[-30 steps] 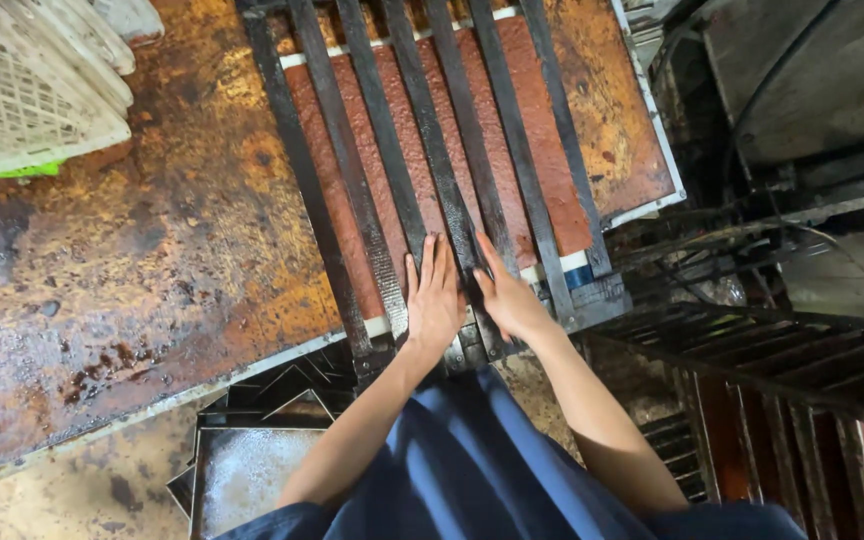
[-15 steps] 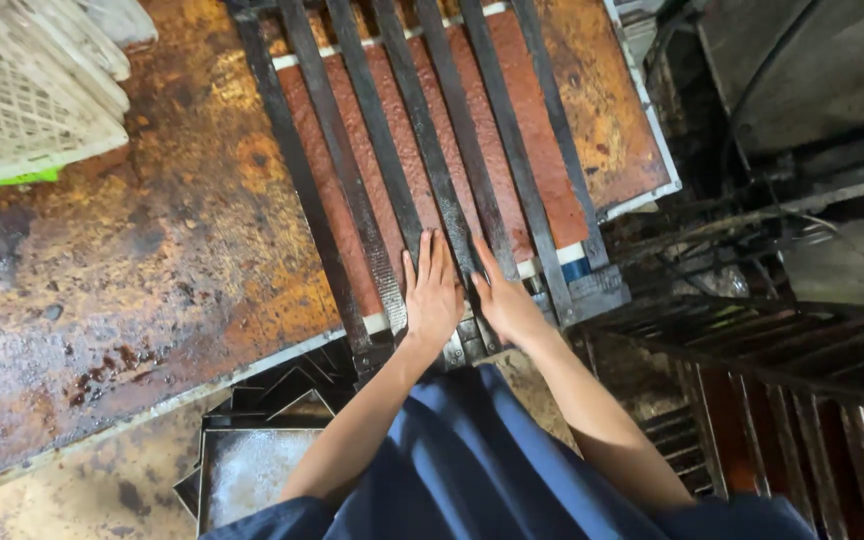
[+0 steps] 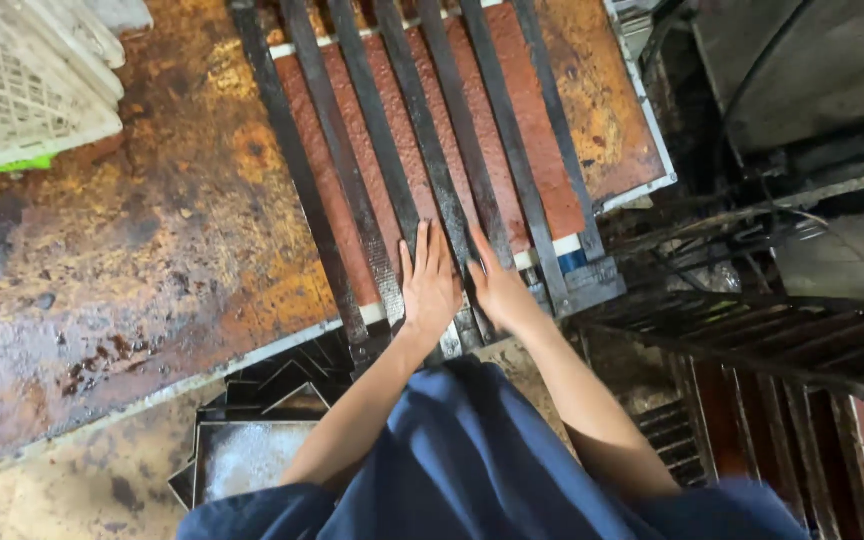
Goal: Cutting a large sheet of cake into uniform strips using a knife and a metal slatted guide
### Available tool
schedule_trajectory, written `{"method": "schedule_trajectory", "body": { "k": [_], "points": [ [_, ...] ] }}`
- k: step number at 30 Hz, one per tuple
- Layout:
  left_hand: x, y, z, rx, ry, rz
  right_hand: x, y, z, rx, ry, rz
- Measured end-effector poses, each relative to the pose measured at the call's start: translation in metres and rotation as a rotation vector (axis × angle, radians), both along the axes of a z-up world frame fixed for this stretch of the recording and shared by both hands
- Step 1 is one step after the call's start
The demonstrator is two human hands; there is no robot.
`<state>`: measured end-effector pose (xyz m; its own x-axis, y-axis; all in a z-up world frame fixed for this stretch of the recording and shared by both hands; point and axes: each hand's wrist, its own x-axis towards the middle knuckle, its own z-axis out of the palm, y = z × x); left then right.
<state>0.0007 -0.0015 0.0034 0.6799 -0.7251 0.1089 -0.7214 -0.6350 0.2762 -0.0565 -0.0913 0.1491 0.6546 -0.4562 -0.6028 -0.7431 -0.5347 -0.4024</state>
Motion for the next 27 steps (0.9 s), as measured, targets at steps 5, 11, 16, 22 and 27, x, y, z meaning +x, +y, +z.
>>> {"method": "schedule_trajectory", "body": {
  "k": [5,11,16,22,27],
  "points": [
    [-0.005,0.001,-0.005,-0.033,0.023,0.020,0.000,0.016,0.034,-0.008,-0.118,-0.040],
    [0.001,-0.008,0.010,0.065,0.007,0.019,-0.090,0.011,-0.033,-0.009,0.021,-0.024],
    [-0.007,-0.001,-0.006,-0.013,0.063,0.018,-0.003,-0.003,-0.015,-0.039,-0.103,-0.004],
    [-0.008,0.004,-0.008,-0.014,0.089,-0.008,-0.082,0.046,0.032,0.055,0.054,-0.134],
    [-0.002,-0.003,0.000,0.046,0.110,0.006,-0.108,0.027,-0.009,0.061,0.171,-0.050]
  ]
}}
